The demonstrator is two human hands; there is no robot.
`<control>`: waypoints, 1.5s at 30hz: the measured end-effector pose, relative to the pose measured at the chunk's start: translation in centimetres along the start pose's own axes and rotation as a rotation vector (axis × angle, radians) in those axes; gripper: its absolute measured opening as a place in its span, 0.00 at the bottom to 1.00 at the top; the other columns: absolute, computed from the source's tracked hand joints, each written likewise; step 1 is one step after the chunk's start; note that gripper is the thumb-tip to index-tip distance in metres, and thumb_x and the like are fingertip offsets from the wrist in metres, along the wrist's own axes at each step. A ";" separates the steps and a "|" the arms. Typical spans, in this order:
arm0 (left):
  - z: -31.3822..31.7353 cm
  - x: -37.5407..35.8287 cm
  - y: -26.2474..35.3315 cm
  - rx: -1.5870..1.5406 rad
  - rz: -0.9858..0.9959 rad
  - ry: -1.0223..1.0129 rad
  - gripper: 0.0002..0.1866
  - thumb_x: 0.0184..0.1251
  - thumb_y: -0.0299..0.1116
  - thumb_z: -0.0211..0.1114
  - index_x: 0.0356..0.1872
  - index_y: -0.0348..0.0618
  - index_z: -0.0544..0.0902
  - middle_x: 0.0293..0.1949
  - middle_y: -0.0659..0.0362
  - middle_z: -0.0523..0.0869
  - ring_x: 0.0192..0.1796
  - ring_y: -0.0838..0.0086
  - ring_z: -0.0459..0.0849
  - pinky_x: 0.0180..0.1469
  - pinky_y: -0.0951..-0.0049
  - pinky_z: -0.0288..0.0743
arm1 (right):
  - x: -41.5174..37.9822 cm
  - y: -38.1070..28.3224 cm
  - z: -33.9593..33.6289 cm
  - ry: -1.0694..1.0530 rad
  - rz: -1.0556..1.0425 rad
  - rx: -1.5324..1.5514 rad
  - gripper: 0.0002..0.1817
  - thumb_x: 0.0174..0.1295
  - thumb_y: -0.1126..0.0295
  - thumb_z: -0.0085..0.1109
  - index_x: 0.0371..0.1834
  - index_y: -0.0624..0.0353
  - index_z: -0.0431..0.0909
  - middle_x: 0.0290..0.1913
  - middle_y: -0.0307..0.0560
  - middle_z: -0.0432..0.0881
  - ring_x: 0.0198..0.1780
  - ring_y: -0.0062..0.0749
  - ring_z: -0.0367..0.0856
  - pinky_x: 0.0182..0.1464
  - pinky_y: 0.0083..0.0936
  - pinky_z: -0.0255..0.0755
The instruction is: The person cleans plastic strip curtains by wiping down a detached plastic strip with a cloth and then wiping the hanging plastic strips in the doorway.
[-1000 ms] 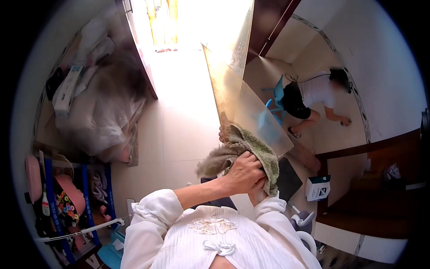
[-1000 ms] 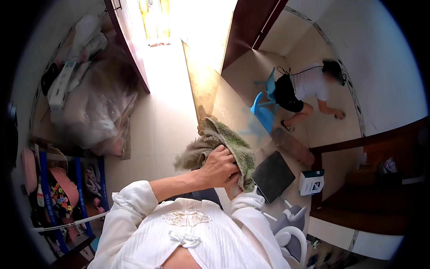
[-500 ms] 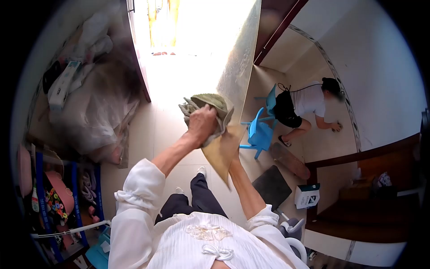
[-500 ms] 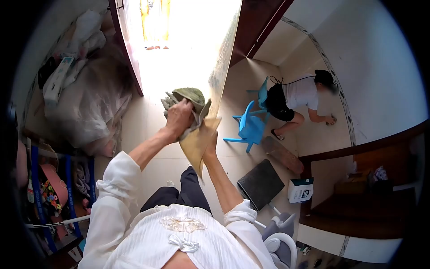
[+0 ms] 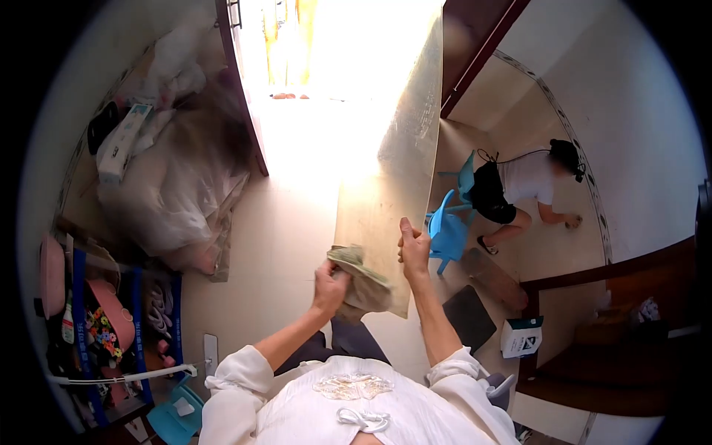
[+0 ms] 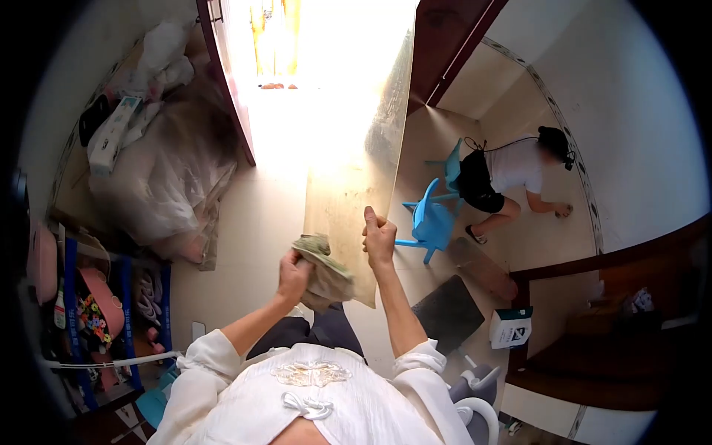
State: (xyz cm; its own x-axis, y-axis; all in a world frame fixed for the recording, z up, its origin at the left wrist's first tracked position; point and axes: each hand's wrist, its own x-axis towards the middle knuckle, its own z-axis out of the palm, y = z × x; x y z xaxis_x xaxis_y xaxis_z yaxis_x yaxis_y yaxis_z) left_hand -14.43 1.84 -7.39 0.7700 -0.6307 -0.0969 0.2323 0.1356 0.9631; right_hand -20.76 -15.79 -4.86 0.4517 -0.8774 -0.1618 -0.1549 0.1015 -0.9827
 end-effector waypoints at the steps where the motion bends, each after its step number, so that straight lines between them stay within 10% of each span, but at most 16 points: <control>1: -1.7 0.9 -0.1 -0.193 -0.110 0.145 0.10 0.63 0.23 0.54 0.45 0.34 0.77 0.41 0.58 0.82 0.42 0.75 0.79 0.46 0.75 0.73 | -0.1 -0.3 -0.8 -0.004 0.006 -0.006 0.28 0.60 0.48 0.58 0.10 0.56 0.65 0.10 0.33 0.63 0.09 0.16 0.58 0.09 0.17 0.51; 7: 0.3 3.0 7.3 -0.011 0.267 0.010 0.10 0.61 0.23 0.60 0.43 0.36 0.77 0.38 0.62 0.81 0.38 0.82 0.77 0.40 0.81 0.72 | -1.8 -2.9 -0.1 -0.012 -0.042 0.065 0.22 0.59 0.58 0.61 0.13 0.56 0.68 0.12 0.33 0.66 0.10 0.13 0.59 0.10 0.14 0.52; 11: 6.3 5.3 9.3 0.601 0.836 -0.179 0.08 0.55 0.27 0.63 0.35 0.35 0.80 0.31 0.51 0.83 0.32 0.64 0.83 0.37 0.70 0.74 | -2.3 -1.8 3.8 0.143 -0.407 0.385 0.10 0.57 0.68 0.62 0.26 0.63 0.76 0.16 0.34 0.72 0.13 0.14 0.65 0.12 0.14 0.57; 13: 8.4 8.0 9.3 0.978 0.604 -0.399 0.07 0.53 0.30 0.61 0.25 0.36 0.80 0.23 0.45 0.80 0.26 0.54 0.80 0.31 0.63 0.73 | -3.1 -1.6 1.0 -0.079 0.009 0.141 0.07 0.59 0.71 0.57 0.30 0.65 0.76 0.17 0.34 0.74 0.13 0.14 0.65 0.12 0.14 0.56; 22: 10.8 28.1 2.4 0.940 0.392 0.159 0.22 0.64 0.43 0.50 0.31 0.29 0.80 0.28 0.39 0.82 0.32 0.54 0.84 0.35 0.58 0.75 | -0.9 -3.8 -2.4 -0.082 0.191 0.507 0.08 0.61 0.68 0.56 0.30 0.63 0.76 0.12 0.33 0.66 0.09 0.13 0.55 0.11 0.15 0.45; 26: 6.0 24.8 -3.1 0.120 -0.473 -0.287 0.18 0.68 0.37 0.47 0.52 0.37 0.74 0.46 0.51 0.82 0.41 0.68 0.83 0.42 0.66 0.79 | 3.5 -4.7 -5.0 0.037 0.099 0.463 0.10 0.60 0.67 0.56 0.29 0.64 0.77 0.11 0.33 0.66 0.10 0.13 0.55 0.12 0.15 0.45; 30: 2.1 16.6 -6.0 -0.578 -0.826 -0.347 0.19 0.71 0.36 0.43 0.56 0.37 0.72 0.49 0.52 0.80 0.46 0.67 0.82 0.49 0.64 0.79 | 7.8 -5.9 -3.8 -0.016 0.127 0.534 0.11 0.61 0.67 0.56 0.28 0.63 0.77 0.13 0.30 0.63 0.11 0.12 0.53 0.13 0.14 0.45; 36: 2.2 9.4 1.9 -0.460 -0.440 -0.068 0.18 0.72 0.36 0.47 0.57 0.39 0.70 0.45 0.57 0.79 0.43 0.72 0.80 0.46 0.71 0.77 | 7.2 -7.3 5.2 -0.090 0.320 0.573 0.10 0.62 0.66 0.55 0.30 0.63 0.77 0.14 0.29 0.57 0.13 0.12 0.52 0.15 0.14 0.47; 38: 2.1 9.7 3.3 -0.460 -0.214 -0.254 0.18 0.70 0.34 0.49 0.57 0.38 0.69 0.49 0.56 0.77 0.49 0.71 0.77 0.49 0.73 0.74 | 4.8 -6.6 8.9 0.004 0.082 0.282 0.12 0.61 0.66 0.56 0.26 0.64 0.77 0.21 0.38 0.75 0.16 0.19 0.64 0.19 0.18 0.59; 43: -0.2 7.0 3.5 -0.105 0.079 -0.272 0.21 0.72 0.40 0.43 0.60 0.39 0.65 0.54 0.52 0.73 0.55 0.68 0.74 0.55 0.70 0.72 | 3.7 -2.6 15.3 0.240 -0.246 -0.115 0.15 0.60 0.65 0.56 0.22 0.65 0.74 0.18 0.47 0.77 0.19 0.35 0.74 0.28 0.31 0.67; 45: -1.3 5.4 2.7 -0.480 -0.191 -0.240 0.21 0.72 0.41 0.41 0.59 0.39 0.65 0.54 0.51 0.73 0.55 0.68 0.74 0.55 0.70 0.72 | 3.5 -1.4 16.2 0.219 -0.325 -0.204 0.16 0.61 0.62 0.54 0.22 0.62 0.75 0.17 0.51 0.76 0.19 0.42 0.75 0.26 0.34 0.67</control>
State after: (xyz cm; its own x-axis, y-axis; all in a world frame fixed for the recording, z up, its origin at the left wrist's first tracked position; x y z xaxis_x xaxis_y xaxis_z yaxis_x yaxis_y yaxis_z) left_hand -8.88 -0.15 -5.68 0.5446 -0.8262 -0.1442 0.6410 0.2991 0.7069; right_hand -4.73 -11.39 -5.52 0.3122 -0.9294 0.1968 -0.2160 -0.2711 -0.9380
